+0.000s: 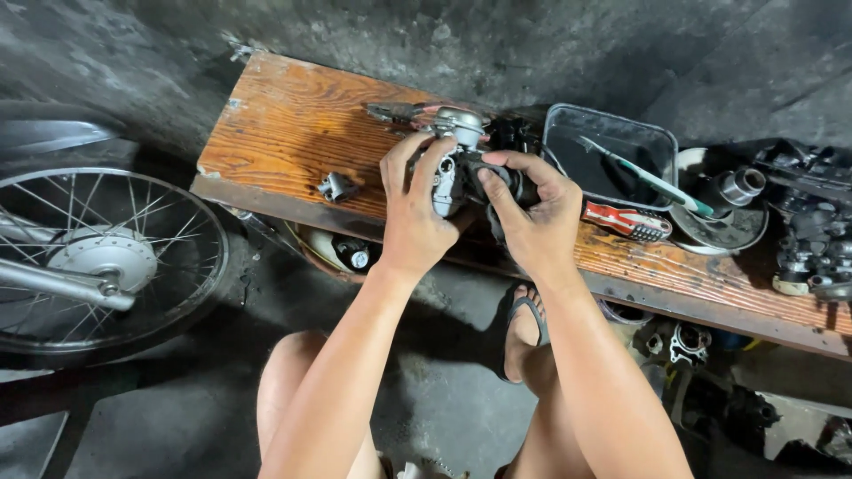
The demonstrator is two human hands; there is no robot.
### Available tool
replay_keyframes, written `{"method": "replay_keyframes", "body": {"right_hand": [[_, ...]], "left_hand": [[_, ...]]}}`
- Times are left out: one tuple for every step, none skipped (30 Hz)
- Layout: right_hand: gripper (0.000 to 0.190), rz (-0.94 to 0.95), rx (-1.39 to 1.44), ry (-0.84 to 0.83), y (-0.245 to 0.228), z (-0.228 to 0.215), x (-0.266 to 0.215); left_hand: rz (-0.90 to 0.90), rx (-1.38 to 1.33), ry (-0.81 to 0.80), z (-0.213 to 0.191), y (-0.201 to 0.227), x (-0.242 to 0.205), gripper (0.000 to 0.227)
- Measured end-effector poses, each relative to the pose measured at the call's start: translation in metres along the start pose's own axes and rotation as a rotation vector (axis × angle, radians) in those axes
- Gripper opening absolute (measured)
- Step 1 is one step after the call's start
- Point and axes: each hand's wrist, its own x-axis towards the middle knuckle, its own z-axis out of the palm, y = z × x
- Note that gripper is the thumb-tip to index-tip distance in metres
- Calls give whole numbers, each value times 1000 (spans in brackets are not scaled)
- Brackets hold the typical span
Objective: The person sits on the floor and works on a carburetor placed on a low wooden bench. They use a screwdriver to tighten screws on the carburetor and handle small metal components with their hands.
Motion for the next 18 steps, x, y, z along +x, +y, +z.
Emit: {"method": "replay_keyframes", "body": {"right_hand": [[10,-1,4,-4,-5,1,3],[10,-65,-92,-29,-10,2,5],[11,-129,-192,-52,-15,2,8],[11,-130,-191,-54,-17,4,8],[12,-174,-229,-52,-19,5,9],[13,-218,-267,-50,-22,7,9],[13,-219,-267,-52,-25,8,8],[13,-233,-331,-72,-29,8,6],[13,-248,-396,-90,-32,9,5],[13,-249,-396,-90,-32,10,2],[11,-275,-452,-107,-32,11,0],[9,-301,-508,-124,-31,11,-3],[9,-299,-510,-122,-32,12,-4],[9,-314,-553,-129,-33,13,-5],[9,-330,-597,-134,-34,13,-6],[9,-327,-600,-132,-33,11,-8],[9,-341,-599,-154,-31,10,-9],[10,-355,-599,-177,-31,10,-9]], "left_hand": [[-1,5,2,0,-1,0,87],[4,8,1,1,-1,0,87],[10,8,-1,2,-1,-1,87],[10,9,0,1,-1,-1,87],[8,17,5,1,0,-1,87],[5,24,11,1,1,-1,86],[5,25,12,0,0,-2,86],[7,24,5,-1,-1,-4,90],[10,23,-4,-2,-2,-5,94],[11,24,-3,-3,2,-3,94],[-11,20,-10,-5,6,-1,86],[-33,16,-18,-7,10,0,77],[-33,13,-21,-7,9,-1,77],[-13,38,-21,-7,7,-1,79],[8,61,-22,-6,5,-2,81],[9,58,-24,-6,7,-3,81],[0,38,-40,-7,8,-2,82],[-9,18,-55,-9,8,-1,83]]}}
